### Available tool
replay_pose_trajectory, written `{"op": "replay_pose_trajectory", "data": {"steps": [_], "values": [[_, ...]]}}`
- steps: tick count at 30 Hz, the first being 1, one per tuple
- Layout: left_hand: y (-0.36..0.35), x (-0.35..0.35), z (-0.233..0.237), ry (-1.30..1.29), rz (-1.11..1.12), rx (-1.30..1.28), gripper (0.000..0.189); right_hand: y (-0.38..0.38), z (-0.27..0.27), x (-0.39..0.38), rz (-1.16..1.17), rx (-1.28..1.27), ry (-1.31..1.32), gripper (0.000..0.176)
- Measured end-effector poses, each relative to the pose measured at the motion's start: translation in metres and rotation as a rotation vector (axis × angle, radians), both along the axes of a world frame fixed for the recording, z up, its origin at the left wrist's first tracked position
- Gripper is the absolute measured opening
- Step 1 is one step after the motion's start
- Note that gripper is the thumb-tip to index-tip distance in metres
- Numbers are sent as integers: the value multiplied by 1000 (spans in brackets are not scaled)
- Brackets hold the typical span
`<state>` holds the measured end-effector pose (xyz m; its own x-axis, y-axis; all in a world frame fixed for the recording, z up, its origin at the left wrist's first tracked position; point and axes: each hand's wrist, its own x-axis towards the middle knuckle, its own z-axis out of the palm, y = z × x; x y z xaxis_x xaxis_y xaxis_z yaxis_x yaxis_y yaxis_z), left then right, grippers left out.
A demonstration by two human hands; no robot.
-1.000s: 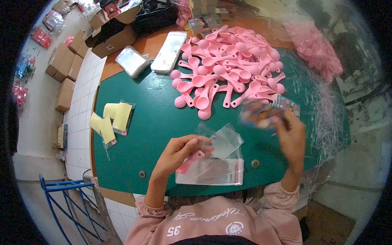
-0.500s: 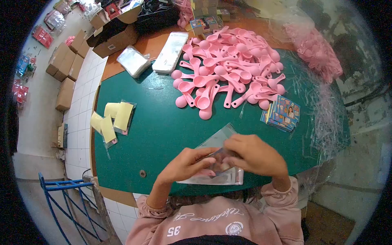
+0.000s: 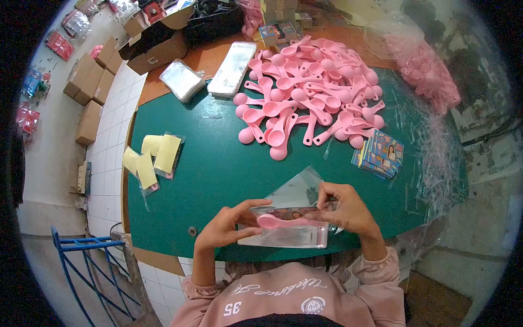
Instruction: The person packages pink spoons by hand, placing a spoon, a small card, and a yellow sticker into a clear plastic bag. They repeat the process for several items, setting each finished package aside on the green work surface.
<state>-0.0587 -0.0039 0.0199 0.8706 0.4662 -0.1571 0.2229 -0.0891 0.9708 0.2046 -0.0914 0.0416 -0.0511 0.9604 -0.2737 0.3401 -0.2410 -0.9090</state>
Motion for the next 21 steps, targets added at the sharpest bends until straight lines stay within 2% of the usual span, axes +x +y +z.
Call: {"op": "replay_pose_trajectory", "data": {"steps": [1, 3, 7, 8, 9, 10, 11, 12, 13, 14, 16, 17, 18, 19, 21], "values": [[-1, -1, 1, 22, 49, -91, 57, 0, 0, -1, 0, -2, 0, 18], [-2, -3, 1, -1, 99, -132, 53, 1, 3, -4, -62, -94, 279, 20], [-4, -5, 0, -16, 189, -170, 45, -1, 6, -1, -92, -215, 293, 20], [-6, -3, 0, -16, 187, -169, 45, 0, 5, -4, -106, -32, 168, 17], [-11, 1, 1, 17, 307, -74, 46, 2, 4, -7, -119, 151, 42, 14], [-16, 5, 0, 50, 425, 21, 46, 3, 8, -12, -122, 150, 41, 14], [-23, 9, -3, 51, 424, 19, 46, 4, 16, -17, -133, 269, -141, 17], [-31, 13, -8, -76, 539, -129, 46, 6, 22, -23, -140, 388, -324, 21], [-38, 17, -11, -204, 651, -278, 45, 8, 24, -30, -140, 388, -322, 21], [-43, 19, -6, -273, 587, -519, 49, 9, 25, -38, -17, 442, -340, 27], [-62, 19, -31, -230, 598, -437, 50, 7, 23, -46, 293, 457, -336, 42], [-67, 18, -40, -186, 606, -356, 51, 4, 22, -48, 295, 454, -336, 42], [-67, 15, -27, -47, 563, -347, 54, 1, 20, -49, 356, 440, -302, 39], [-70, 14, -26, -46, 569, -355, 54, -1, 19, -50, 420, 422, -266, 35], [-75, 10, -25, -294, 587, -739, 53, -4, 12, -53, 417, 406, -327, 33]]}}
